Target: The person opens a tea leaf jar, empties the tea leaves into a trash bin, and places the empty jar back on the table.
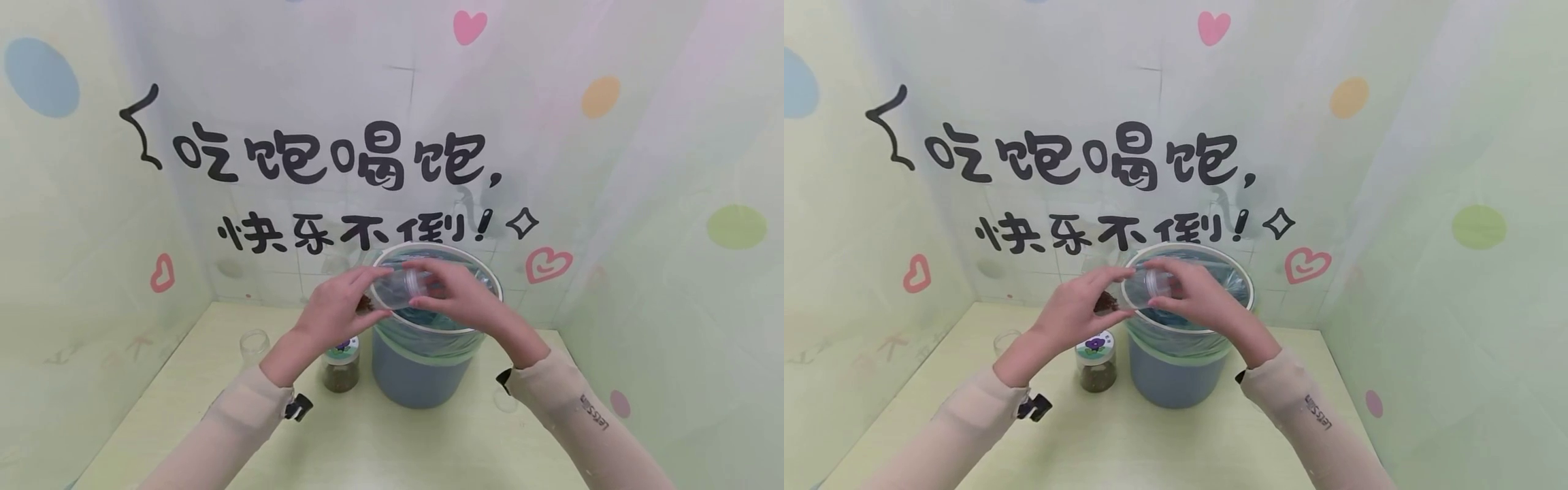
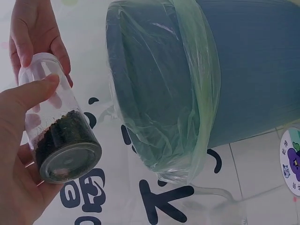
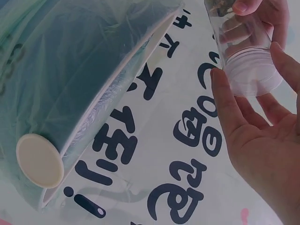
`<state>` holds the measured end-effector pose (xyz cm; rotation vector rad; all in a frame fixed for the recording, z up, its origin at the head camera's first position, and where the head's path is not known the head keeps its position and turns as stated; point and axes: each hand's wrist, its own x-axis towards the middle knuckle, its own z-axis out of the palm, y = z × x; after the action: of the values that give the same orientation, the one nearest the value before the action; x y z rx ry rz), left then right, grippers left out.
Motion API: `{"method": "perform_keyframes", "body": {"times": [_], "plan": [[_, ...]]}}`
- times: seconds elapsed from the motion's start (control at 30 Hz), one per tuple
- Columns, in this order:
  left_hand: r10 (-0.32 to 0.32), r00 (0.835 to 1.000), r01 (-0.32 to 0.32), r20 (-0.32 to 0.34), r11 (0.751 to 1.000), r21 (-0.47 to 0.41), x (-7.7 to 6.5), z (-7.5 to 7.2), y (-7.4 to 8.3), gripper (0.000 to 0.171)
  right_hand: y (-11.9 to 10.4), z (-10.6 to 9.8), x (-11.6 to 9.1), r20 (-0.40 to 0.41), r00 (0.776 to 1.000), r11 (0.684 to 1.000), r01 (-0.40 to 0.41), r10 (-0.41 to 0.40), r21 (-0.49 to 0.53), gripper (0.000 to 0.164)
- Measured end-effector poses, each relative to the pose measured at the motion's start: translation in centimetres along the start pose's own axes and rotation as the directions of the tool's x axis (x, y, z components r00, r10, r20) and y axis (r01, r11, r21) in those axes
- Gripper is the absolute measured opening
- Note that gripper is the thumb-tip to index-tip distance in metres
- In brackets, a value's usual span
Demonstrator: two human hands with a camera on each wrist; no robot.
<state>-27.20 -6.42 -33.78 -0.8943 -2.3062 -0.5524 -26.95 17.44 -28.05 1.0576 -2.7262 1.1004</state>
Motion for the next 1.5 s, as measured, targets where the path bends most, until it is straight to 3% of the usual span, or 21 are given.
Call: {"method": "perform_keyframes", "body": {"times": [0.27, 0.43, 0.63, 0.87, 1.13, 1.27, 1.37, 1.5], "plan": [[-0.008, 1.000, 0.007, -0.017, 1.000, -0.017, -0.1, -0.3, -0.3, 0.065, -0.5, -0.1, -0.1, -0.040, 0.989, 0.990, -0.143, 0.143, 0.013, 0.053], [-0.006, 1.000, 0.006, -0.018, 1.000, -0.021, -0.1, -0.4, -0.3, 0.065, -0.8, -0.1, 0.0, -0.038, 0.981, 0.982, -0.191, 0.191, 0.017, 0.045], [-0.007, 1.000, 0.007, -0.016, 1.000, -0.020, -0.2, -0.3, -0.4, 0.065, -0.5, -0.2, -0.1, -0.036, 0.984, 0.984, -0.177, 0.177, -0.017, 0.048], [-0.030, 1.000, 0.030, 0.002, 0.999, -0.036, -0.4, -0.1, -0.5, 0.065, -0.3, -0.1, -0.1, 0.006, 0.997, 0.995, -0.074, 0.074, 0.070, 0.059], [-0.036, 0.999, 0.036, 0.003, 0.998, -0.055, -0.5, -0.1, -0.5, 0.066, -1.0, 0.3, 0.1, -0.040, 0.977, 0.978, -0.207, 0.208, 0.027, 0.052], [-0.041, 0.999, 0.041, 0.009, 0.996, -0.075, -0.6, -0.1, -0.4, 0.066, -1.1, 0.4, 0.2, -0.041, 0.966, 0.966, -0.252, 0.254, 0.054, 0.045], [-0.047, 0.999, 0.048, 0.015, 0.996, -0.078, -0.6, -0.1, -0.3, 0.065, -0.9, 0.4, 0.2, -0.042, 0.966, 0.965, -0.250, 0.254, 0.072, 0.044], [-0.057, 0.998, 0.058, 0.024, 0.995, -0.083, -0.7, -0.1, -0.4, 0.065, -0.6, 0.3, 0.0, -0.044, 0.981, 0.981, -0.187, 0.189, 0.054, 0.048]]}}
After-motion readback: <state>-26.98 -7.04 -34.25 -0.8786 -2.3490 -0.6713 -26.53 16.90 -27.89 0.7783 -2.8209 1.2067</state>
